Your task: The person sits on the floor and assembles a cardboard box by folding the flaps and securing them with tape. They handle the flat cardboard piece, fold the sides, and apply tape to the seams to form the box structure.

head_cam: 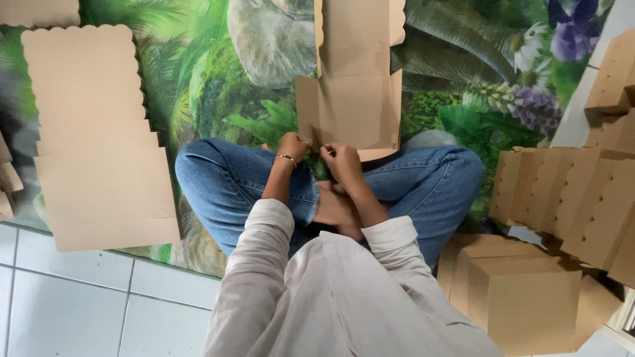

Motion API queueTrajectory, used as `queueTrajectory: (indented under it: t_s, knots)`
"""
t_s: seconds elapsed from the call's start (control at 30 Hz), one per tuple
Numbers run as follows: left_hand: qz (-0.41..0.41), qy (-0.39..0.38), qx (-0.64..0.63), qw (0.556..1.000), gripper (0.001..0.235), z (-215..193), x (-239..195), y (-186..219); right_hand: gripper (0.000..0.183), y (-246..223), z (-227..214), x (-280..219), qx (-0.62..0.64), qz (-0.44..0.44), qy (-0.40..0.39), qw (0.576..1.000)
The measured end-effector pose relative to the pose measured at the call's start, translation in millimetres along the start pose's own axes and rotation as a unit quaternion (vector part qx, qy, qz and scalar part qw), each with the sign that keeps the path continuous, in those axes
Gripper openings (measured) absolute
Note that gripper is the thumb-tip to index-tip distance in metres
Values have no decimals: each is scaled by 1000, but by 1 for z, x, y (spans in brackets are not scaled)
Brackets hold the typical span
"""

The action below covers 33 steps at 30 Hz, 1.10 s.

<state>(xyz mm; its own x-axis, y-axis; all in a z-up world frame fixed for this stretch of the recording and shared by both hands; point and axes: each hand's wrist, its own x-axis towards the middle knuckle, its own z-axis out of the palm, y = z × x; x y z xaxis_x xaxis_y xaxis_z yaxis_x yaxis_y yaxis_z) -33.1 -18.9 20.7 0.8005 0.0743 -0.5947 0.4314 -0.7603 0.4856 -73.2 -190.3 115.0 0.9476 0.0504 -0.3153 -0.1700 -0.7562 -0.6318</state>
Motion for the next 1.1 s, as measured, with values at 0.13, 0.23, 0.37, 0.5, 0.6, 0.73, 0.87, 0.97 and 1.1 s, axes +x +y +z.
queueTrajectory:
  t_s: [0.13, 0.23, 0.37, 0.5, 0.6, 0.73, 0.87, 0.97, 1.1]
  knots:
    - [-2, 24, -41, 999, 30, 14, 20, -13, 30, 1, -13, 5, 64, 30, 18, 997]
    - [27, 3, -63, 998, 37, 19, 15, -9, 29, 10, -12, 9, 117, 68, 14, 991]
    - [9, -64, -230, 971, 37, 16, -1, 1, 28, 13, -8, 11, 109, 64, -8, 992]
    - [44, -47, -214, 975, 32, 46, 24, -16, 26, 10, -6, 11, 115, 68, -10, 991]
    - [64, -32, -189, 979, 32, 42, 17, -15, 24, 3, -12, 9, 112, 64, -8, 992]
    - [70, -29, -176, 982, 28, 40, 16, -14, 26, 4, -10, 11, 110, 72, -7, 991]
    - [74, -13, -161, 984, 32, 38, 14, -12, 28, -1, -13, 11, 109, 62, 3, 992]
    - [72, -13, -151, 986, 31, 22, 1, 0, 31, -4, -16, 10, 113, 61, 7, 992]
    - [77, -11, -153, 985, 31, 9, -12, 12, 31, -5, -18, 10, 120, 65, 6, 991]
